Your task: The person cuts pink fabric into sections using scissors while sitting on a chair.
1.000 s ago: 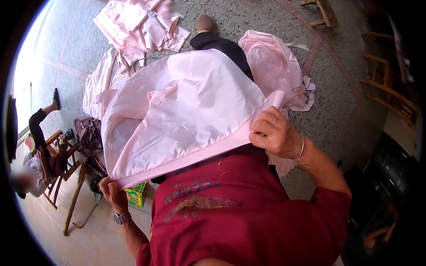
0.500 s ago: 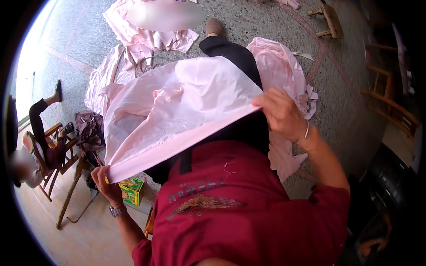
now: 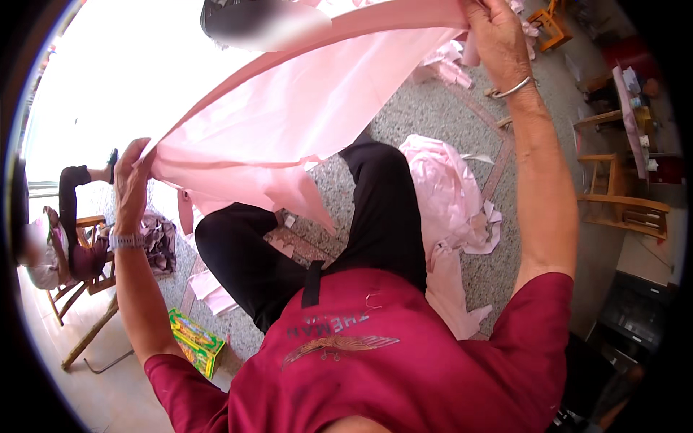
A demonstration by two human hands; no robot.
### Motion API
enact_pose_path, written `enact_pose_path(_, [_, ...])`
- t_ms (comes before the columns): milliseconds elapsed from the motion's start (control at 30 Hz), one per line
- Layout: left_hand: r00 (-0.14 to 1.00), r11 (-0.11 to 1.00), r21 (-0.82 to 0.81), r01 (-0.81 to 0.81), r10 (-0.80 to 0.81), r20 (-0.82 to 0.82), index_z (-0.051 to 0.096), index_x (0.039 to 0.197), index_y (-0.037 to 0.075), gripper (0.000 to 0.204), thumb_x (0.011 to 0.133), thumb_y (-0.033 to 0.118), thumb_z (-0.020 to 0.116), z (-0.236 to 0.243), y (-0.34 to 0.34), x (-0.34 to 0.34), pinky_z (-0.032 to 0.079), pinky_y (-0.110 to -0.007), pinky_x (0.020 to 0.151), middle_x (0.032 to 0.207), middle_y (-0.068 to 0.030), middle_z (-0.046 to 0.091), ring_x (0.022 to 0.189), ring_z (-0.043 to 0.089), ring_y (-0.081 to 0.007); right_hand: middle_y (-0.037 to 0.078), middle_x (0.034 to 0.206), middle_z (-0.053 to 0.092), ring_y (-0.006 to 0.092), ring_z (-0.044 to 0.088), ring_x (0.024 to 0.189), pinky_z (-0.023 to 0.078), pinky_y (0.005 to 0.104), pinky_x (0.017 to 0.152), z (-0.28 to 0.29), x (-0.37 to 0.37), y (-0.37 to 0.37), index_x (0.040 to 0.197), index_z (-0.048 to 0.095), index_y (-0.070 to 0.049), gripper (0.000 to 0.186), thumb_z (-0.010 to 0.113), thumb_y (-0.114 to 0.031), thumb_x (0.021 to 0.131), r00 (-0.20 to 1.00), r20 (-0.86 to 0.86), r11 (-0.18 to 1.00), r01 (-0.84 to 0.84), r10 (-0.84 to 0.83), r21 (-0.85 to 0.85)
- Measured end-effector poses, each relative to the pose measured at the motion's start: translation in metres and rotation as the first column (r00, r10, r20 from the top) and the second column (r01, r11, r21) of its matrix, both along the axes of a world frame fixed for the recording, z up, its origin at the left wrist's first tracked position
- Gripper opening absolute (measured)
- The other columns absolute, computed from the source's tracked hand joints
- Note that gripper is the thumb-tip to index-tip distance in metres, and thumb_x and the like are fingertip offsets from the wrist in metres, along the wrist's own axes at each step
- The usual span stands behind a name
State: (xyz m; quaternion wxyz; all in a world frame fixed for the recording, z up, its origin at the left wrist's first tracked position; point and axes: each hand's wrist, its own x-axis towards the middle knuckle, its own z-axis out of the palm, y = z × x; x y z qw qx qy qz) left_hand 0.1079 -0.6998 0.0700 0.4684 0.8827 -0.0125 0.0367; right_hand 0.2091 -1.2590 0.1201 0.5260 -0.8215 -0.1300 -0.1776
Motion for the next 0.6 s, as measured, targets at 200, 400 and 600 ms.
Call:
enact_pose_path(200, [0.975,0.966,0.259,0.020,-0.077,0.210,0.065,0.092,0.003,0.028,0.096,0.029,0.059,0.047,-0.025,0.048,0.039,-0.027,0.059,0.073,-0.0011,0.057,0.066,0.047,-0.0095,-0.007,0.093,0.061,0.0030,0.050,0.083,0.042,0.0175,0.074,0.067,0.001,-0.051,0.109,0.067,-0.006,0.039,0.060,-0.043,0.096,0.938,0.275,0.925,0.282,-0.210,-0.256])
enact_pose_path(400, [0.942,0.930,0.367,0.005,-0.127,0.311,0.065,0.098,0.002,0.031,0.098,0.030,0.054,0.094,-0.050,0.068,0.043,-0.027,0.067,0.080,-0.0042,0.061,0.073,0.053,-0.0116,-0.005,0.081,0.057,0.0038,0.047,0.071,0.039,0.0200,0.062,0.105,-0.018,-0.065,0.112,0.068,-0.008,0.039,0.062,-0.043,0.095,0.841,0.429,0.878,0.439,-0.329,-0.189])
enact_pose_path(600, [0.842,0.915,0.382,0.134,-0.308,0.442,0.065,0.105,0.000,0.030,0.098,0.028,0.056,0.109,-0.093,0.094,0.048,-0.032,0.073,0.087,-0.0089,0.065,0.080,0.060,-0.0164,-0.001,0.097,0.064,0.0054,0.053,0.086,0.043,0.0199,0.078,0.170,-0.046,-0.135,0.118,0.066,-0.006,0.044,0.061,-0.043,0.095,0.754,0.507,0.819,0.554,-0.417,-0.150])
